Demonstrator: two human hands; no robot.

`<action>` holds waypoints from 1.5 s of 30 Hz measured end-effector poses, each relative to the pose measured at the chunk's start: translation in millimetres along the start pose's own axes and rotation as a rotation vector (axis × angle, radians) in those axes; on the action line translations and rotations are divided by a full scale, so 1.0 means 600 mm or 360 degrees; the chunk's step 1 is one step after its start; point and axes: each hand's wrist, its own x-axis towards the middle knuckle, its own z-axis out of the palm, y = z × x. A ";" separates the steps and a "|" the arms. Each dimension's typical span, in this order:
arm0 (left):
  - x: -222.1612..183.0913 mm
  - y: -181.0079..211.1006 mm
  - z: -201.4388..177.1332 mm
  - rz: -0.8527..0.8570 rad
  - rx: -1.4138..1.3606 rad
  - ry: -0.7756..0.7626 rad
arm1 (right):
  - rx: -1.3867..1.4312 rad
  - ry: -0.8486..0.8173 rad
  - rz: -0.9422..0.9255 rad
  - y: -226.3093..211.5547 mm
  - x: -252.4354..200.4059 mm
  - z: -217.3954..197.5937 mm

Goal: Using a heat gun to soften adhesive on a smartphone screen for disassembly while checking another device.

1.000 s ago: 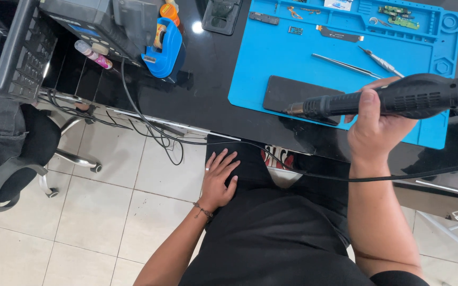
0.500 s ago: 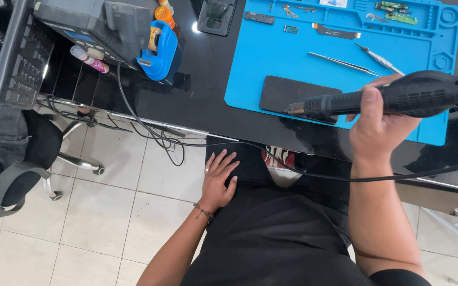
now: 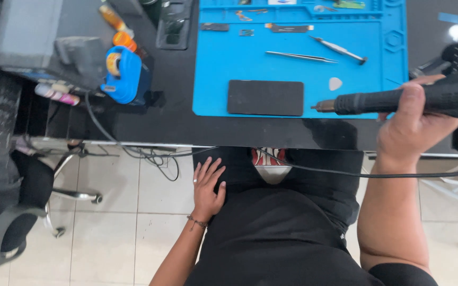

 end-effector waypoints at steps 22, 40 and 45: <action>0.186 0.264 -0.124 -0.0588 -0.2012 0.0222 | -0.0019 -0.1007 -0.1514 -0.185 -0.119 0.126; 0.211 0.246 -0.127 -0.0686 -0.1743 0.0250 | -0.1048 -0.0098 -0.1049 -0.048 0.069 -0.232; 0.207 0.218 -0.131 -0.0805 -0.1600 0.0368 | -0.2105 -0.0244 -0.0714 0.060 0.140 -0.439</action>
